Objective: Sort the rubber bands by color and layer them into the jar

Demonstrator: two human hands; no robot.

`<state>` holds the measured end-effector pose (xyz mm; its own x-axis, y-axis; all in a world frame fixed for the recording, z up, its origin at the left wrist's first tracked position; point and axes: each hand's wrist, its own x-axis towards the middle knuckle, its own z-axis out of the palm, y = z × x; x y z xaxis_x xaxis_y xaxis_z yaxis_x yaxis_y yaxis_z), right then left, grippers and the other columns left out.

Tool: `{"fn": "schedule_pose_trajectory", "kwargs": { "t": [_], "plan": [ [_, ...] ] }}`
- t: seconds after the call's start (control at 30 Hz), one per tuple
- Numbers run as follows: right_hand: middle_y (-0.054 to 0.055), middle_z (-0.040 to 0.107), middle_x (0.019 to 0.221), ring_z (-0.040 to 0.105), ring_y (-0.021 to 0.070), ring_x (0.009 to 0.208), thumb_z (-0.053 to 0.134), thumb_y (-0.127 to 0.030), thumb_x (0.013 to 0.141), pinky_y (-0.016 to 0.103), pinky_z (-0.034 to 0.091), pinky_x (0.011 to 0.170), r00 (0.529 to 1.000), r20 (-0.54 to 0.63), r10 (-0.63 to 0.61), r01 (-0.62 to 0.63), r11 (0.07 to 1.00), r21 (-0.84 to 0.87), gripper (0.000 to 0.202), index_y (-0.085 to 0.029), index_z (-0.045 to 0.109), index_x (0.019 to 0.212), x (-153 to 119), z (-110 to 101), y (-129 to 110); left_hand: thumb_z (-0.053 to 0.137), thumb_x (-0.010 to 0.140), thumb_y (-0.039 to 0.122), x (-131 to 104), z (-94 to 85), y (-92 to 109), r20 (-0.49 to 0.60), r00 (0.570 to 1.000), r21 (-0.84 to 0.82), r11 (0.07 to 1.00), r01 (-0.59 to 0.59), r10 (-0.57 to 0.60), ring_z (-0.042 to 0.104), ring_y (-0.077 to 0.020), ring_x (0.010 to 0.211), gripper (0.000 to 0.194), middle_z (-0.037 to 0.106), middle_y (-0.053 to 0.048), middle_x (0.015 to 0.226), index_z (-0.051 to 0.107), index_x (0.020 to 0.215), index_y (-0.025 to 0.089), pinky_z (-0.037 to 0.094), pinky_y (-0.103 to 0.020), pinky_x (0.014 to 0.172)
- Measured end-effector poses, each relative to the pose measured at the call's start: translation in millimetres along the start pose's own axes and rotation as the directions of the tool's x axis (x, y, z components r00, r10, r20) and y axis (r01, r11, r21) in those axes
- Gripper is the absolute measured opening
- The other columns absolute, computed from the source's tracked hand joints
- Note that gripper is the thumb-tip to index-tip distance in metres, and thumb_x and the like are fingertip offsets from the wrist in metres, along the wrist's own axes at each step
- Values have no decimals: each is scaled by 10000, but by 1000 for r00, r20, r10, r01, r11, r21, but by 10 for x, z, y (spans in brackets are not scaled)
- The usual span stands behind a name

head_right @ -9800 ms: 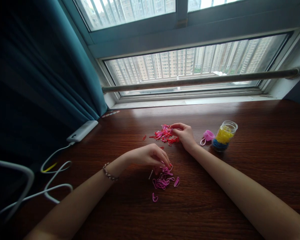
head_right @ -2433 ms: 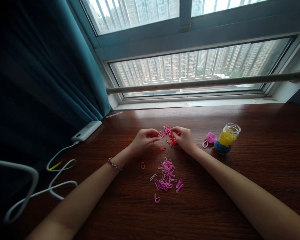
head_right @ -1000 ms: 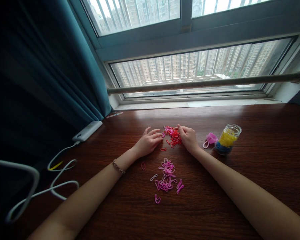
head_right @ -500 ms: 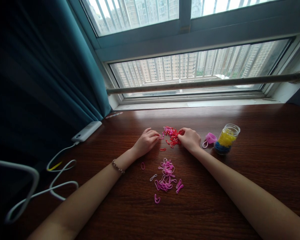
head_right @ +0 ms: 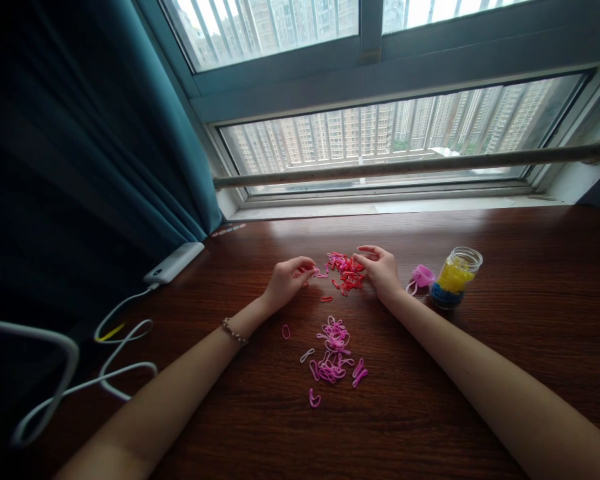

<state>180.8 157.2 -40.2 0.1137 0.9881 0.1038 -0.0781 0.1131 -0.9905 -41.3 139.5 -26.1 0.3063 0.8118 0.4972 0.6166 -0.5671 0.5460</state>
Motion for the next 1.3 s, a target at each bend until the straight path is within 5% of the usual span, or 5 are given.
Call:
{"fn": "schedule_pose_trajectory", "kwargs": {
  "t": [0.6, 0.8, 1.07, 1.17, 1.3],
  "plan": [
    [51, 647, 742, 600, 156, 656, 693, -370, 630, 256, 492, 561, 991, 75, -109, 111, 993, -30, 338, -154, 636, 884, -54, 30, -38, 590, 758, 261, -2, -102, 231, 470, 875, -416, 903, 105, 114, 607, -143, 699, 175, 676, -66, 729, 688, 776, 117, 478, -252, 684],
    [21, 650, 720, 587, 122, 605, 707, -323, 637, 238, 470, 567, 971, 224, -89, 72, 994, 85, 305, -169, 629, 888, -119, 80, -102, 552, 773, 266, 38, -19, 8, 128, 979, -251, 950, 186, -158, 616, -143, 664, 210, 680, -67, 803, 649, 898, 128, 499, -247, 603],
    [18, 620, 589, 554, 122, 490, 598, -386, 745, 231, 441, 461, 560, 826, 68, 150, 972, -182, 265, -133, 669, 783, -343, 189, -228, 517, 740, 106, 9, 1, -222, 100, 991, 177, 978, -107, 91, 566, -179, 960, 189, 670, -34, 925, 659, 837, 186, 431, -348, 889],
    [71, 665, 854, 609, 183, 796, 490, -391, 832, 310, 492, 713, 670, 710, -216, 548, 789, -277, 293, -168, 667, 900, -317, 201, -161, 481, 751, 85, -23, -2, -178, 201, 970, 270, 944, -189, 137, 507, -196, 1072, 270, 656, -5, 1004, 645, 915, 222, 331, -430, 970],
    [69, 531, 1222, 361, 261, 1209, 447, -432, 858, 470, 250, 1019, 590, 751, -296, 805, 277, -524, 388, -238, 539, 1181, -281, 189, -46, 450, 781, 101, -47, -5, -132, 263, 957, 353, 911, -214, 123, 480, -204, 1102, 279, 636, -17, 1063, 633, 958, 215, 243, -465, 1008]
  ]
}}
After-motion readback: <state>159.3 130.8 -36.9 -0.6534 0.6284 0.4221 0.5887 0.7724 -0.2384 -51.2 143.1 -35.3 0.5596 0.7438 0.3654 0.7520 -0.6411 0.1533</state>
